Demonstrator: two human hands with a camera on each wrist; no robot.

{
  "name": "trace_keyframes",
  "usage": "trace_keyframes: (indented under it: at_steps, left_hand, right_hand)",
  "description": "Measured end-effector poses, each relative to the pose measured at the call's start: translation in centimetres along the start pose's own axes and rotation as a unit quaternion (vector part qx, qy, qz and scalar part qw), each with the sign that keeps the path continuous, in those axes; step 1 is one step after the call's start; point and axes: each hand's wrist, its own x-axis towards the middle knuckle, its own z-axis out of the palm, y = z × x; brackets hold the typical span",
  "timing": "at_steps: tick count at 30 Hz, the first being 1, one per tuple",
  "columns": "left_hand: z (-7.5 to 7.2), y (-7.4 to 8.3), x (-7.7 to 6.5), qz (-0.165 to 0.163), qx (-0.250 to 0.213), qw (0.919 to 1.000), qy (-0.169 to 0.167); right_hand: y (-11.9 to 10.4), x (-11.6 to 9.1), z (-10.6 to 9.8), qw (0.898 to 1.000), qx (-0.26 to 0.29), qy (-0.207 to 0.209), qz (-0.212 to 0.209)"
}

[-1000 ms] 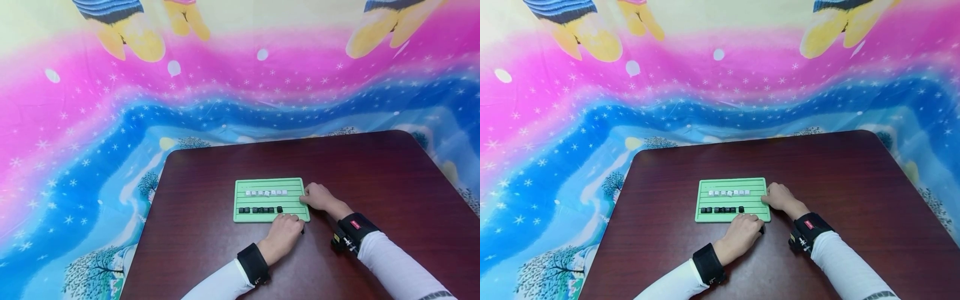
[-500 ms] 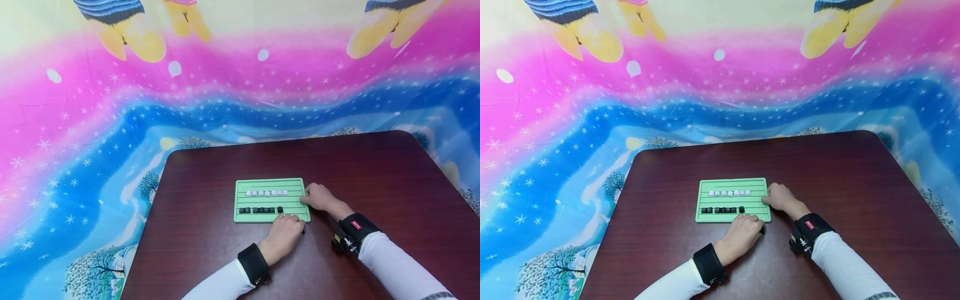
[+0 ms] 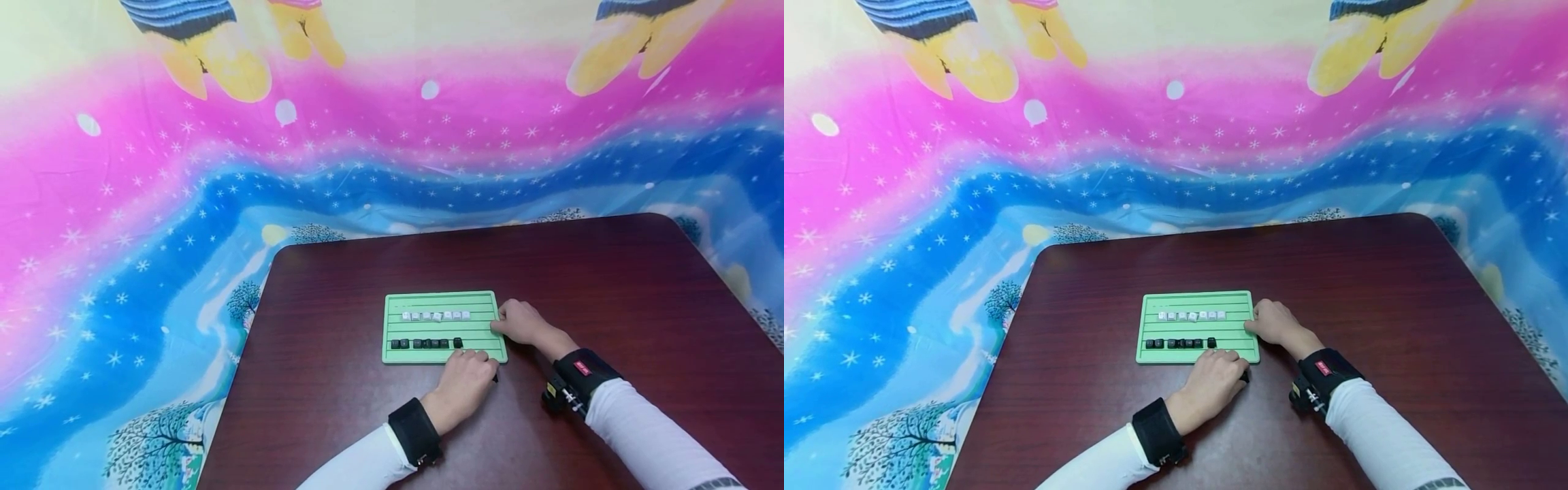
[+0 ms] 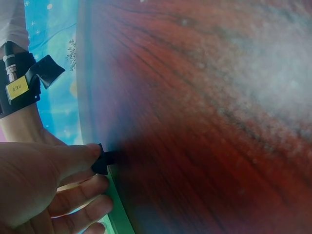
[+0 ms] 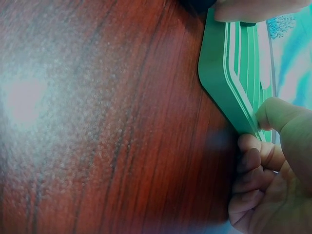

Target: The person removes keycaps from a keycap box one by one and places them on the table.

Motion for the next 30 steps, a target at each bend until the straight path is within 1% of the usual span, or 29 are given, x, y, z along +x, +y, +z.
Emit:
trace_keyframes:
  at_steps: [8, 16, 25, 30]
  left_hand:
    - [-0.1, -0.1, 0.0, -0.005, -0.022, 0.9997, -0.012]
    - [-0.6, -0.4, 0.3, -0.008, -0.031, 0.9993, -0.017]
    - [-1.1, -0.9, 0.4, -0.01, -0.037, 0.9993, -0.004]
    - [-1.1, -1.3, 0.4, -0.013, -0.032, 0.9993, 0.013]
  right_hand:
    - [-0.1, 0.0, 0.0, 1.0, -0.008, 0.006, 0.001]
    - [-0.2, 0.0, -0.1, 1.0, -0.014, 0.003, 0.007]
    - [-0.2, 0.1, 0.0, 1.0, -0.015, -0.002, 0.013]
    - [-0.1, 0.3, 0.0, 1.0, -0.017, 0.0, 0.017]
